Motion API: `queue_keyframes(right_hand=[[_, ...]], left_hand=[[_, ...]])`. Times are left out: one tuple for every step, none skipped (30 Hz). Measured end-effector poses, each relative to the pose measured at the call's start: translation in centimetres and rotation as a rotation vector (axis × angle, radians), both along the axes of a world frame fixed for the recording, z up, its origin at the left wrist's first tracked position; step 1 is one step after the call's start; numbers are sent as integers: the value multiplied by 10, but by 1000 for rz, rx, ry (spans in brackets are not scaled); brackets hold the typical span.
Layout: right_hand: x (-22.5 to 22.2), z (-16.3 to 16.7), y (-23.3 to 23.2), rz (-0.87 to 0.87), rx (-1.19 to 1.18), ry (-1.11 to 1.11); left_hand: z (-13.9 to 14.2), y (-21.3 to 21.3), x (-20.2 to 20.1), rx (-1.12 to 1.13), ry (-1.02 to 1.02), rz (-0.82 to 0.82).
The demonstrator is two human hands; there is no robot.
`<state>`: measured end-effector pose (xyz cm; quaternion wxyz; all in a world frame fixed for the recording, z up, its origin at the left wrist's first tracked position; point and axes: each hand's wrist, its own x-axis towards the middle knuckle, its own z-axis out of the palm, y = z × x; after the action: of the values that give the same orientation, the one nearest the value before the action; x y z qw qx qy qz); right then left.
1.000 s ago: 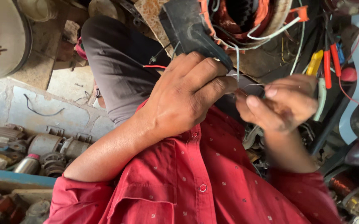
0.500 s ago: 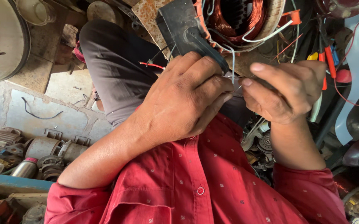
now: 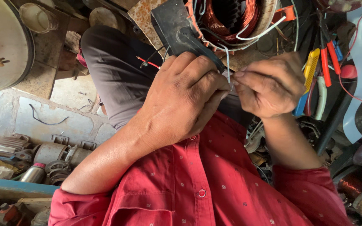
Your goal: The person sits on the floor of a repair workshop and connects wires to an electric motor stator with copper windings. They strip insulation from wire ends using pliers, twist the wire strands, and route the red and white leads into the motor winding, handling the wires one at a time.
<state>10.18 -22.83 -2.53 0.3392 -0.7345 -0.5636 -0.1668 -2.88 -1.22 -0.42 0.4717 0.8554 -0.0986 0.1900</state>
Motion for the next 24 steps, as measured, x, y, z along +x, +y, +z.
queue_keyframes(right_hand=[[-5,-5,0,-12,26,67],[-10,-9,0,-35,40,96],[-16,-13,1,-57,55,126],[-23,-15,0,-80,68,158],[-30,-15,-2,-102,57,205],[-38,-15,-3,-123,48,253],[-45,-14,-5,-144,40,301],[-51,-13,-6,-164,37,302],[-56,-12,-7,-183,33,303],[-61,-11,-8,-202,28,306],[-65,-10,-10,-214,10,311],[-68,-9,-11,-227,-8,314],[-70,-8,-13,-237,-25,316],[-71,-6,-14,-225,-38,288],[-71,-2,-16,-212,-52,262],[-70,2,-17,-198,-65,236],[-66,7,-18,-190,-84,172],[-61,13,-19,-184,-100,106],[-55,18,-18,-178,-117,44],[-48,22,-17,-167,-140,39],[-38,27,-16,-158,-162,31],[-29,28,-12,-150,-184,23],[-23,24,-7,-149,-165,107],[-19,19,-1,-147,-143,192]], left_hand=[[0,0,0,2,4,-1],[0,0,0,3,8,-3],[-1,0,0,0,13,-3],[-1,0,-1,-4,20,-4],[-1,0,-1,-8,26,-6],[-2,-1,-1,-7,27,-3],[-2,-1,-1,-5,29,0],[-3,-2,-1,-4,30,3],[-4,-3,-1,8,25,9],[-6,-4,0,20,23,16],[-7,-6,0,31,21,23],[-8,-6,0,35,11,21],[-10,-7,1,40,-1,21],[-12,-7,1,45,-12,22],[-13,-6,1,58,-37,26],[-14,-6,1,70,-61,30],[-16,-5,2,79,-80,33],[-17,-4,2,88,-100,37],[-17,-4,1,90,-109,38],[-17,-4,1,91,-119,38],[-17,-4,1,83,-102,30],[-16,-4,1,75,-86,22],[-16,-4,1,66,-74,17],[-15,-4,1,57,-63,13]])
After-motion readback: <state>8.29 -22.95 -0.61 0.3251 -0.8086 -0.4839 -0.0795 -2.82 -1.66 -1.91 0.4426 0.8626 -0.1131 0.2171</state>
